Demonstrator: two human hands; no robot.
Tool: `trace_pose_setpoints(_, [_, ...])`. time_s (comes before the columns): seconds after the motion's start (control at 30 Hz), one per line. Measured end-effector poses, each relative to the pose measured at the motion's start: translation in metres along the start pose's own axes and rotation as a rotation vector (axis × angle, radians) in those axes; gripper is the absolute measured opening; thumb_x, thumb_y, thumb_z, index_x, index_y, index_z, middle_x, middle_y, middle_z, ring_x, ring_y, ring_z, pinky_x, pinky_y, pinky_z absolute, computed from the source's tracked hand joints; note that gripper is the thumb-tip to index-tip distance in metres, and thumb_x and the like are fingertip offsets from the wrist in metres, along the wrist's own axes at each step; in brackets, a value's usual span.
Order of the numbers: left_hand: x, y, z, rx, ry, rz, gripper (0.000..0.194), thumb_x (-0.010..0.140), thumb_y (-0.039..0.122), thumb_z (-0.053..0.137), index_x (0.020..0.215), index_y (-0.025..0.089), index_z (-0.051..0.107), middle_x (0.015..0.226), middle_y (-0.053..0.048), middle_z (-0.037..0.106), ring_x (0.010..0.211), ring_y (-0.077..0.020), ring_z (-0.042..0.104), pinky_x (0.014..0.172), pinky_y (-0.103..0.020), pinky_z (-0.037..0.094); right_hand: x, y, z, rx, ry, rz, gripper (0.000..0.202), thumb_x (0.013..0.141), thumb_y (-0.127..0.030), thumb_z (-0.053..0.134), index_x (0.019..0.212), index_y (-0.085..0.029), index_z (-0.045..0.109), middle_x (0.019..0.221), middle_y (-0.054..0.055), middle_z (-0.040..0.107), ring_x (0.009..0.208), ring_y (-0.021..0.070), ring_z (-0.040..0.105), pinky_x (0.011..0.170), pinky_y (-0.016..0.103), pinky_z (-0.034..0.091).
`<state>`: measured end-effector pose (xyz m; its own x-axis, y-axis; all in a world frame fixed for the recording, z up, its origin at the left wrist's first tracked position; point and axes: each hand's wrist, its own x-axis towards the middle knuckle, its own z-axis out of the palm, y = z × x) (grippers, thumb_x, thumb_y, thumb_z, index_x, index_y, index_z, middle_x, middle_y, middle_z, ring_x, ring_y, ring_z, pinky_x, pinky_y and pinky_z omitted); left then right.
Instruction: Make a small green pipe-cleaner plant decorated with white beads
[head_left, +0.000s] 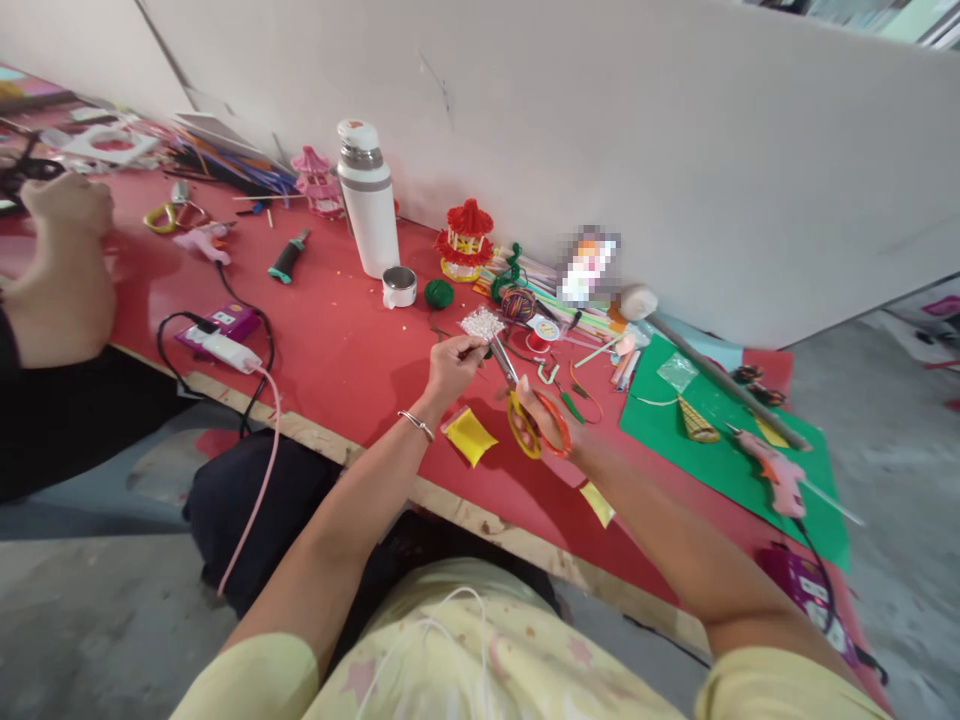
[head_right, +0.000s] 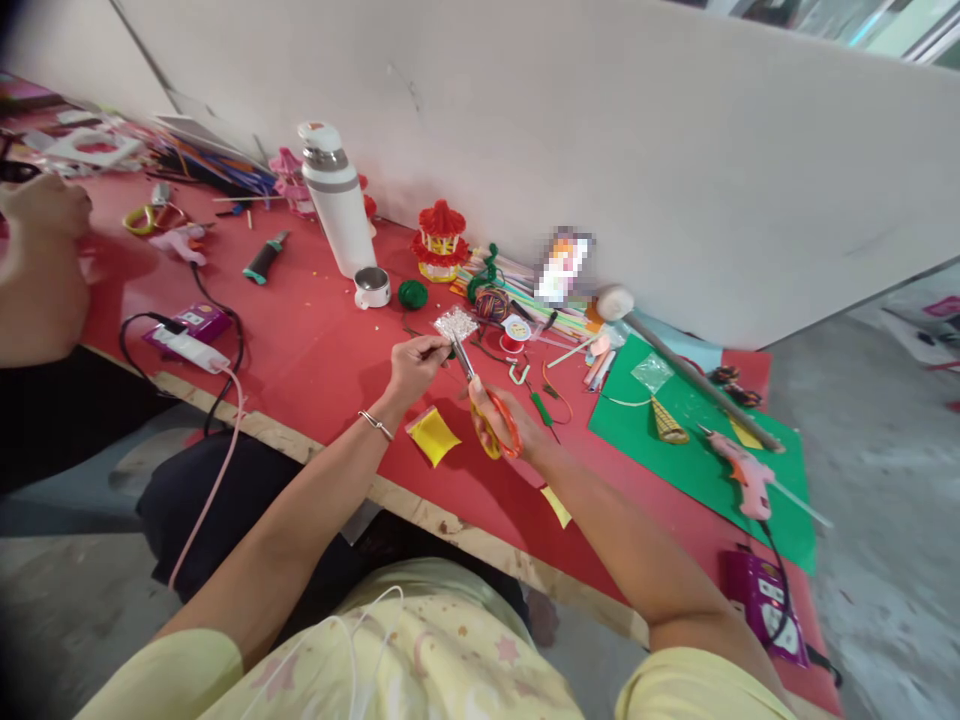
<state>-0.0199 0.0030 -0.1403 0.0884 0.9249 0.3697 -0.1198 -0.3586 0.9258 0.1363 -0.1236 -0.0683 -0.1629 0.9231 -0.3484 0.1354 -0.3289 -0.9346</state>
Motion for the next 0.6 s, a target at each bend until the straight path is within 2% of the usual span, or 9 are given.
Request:
trace_pose_setpoints(0.13, [0.0002,0.0009,-0.0007,-0.009,-0.001,0.002,0.012,0.08,0.022,0.066,0.08,0.016,0.076,0.067,-0.002,0.069,0.057,-0.0117,0.062,0.058,-0.024,0.049,0.0026,0.0011,-0.0005,-0.024,0.062,0.023,0.061,0.086,-0.082,0.051,0.1,-0.022,0.059,0.057,-0.007,0.044,0.035,0.008,0.04,0.029,0.021,0.032])
trace_pose_setpoints(0.27, [0.0003,0.0024,-0.0013,0.001,-0.002,0.006,0.011,0.08,0.021,0.066,0.079,0.016,0.076,0.066,-0.001,0.068,0.056,-0.0114,0.062,0.057,-0.023,0.048,0.0034,0.0012,0.0007,-0.027,0.034,-0.002,0.059,0.087,-0.079,0.054,0.103,-0.022,0.06,0.058,-0.007,0.048,0.038,0.0085,0.046,0.033,0.02,0.038])
trace_pose_setpoints(0.4, [0.0005,0.0043,-0.0018,-0.021,0.005,0.007,0.011,0.08,0.021,0.066,0.078,0.016,0.075,0.067,-0.001,0.068,0.057,-0.0115,0.061,0.057,-0.023,0.048,0.0031,-0.0006,0.0012,-0.041,0.048,-0.006,0.06,0.088,-0.078,0.053,0.103,-0.021,0.061,0.057,-0.007,0.045,0.035,0.0077,0.04,0.03,0.02,0.032])
trace_pose_setpoints(0.53, [0.0007,0.0046,-0.002,-0.03,-0.001,0.005,0.01,0.079,0.021,0.066,0.077,0.016,0.075,0.065,-0.001,0.068,0.056,-0.0114,0.061,0.057,-0.023,0.047,0.0033,0.0007,-0.0017,-0.05,0.015,-0.035,0.059,0.088,-0.077,0.054,0.102,-0.021,0.061,0.06,-0.006,0.048,0.04,0.0092,0.046,0.035,0.022,0.04])
trace_pose_setpoints(0.6, [0.0005,0.0044,-0.002,-0.035,-0.005,0.002,0.01,0.078,0.021,0.066,0.077,0.016,0.075,0.066,-0.001,0.068,0.056,-0.0114,0.061,0.056,-0.023,0.048,0.0034,0.0023,-0.0037,-0.053,0.016,-0.02,0.06,0.089,-0.078,0.051,0.102,-0.021,0.061,0.06,-0.006,0.047,0.039,0.009,0.045,0.034,0.021,0.038])
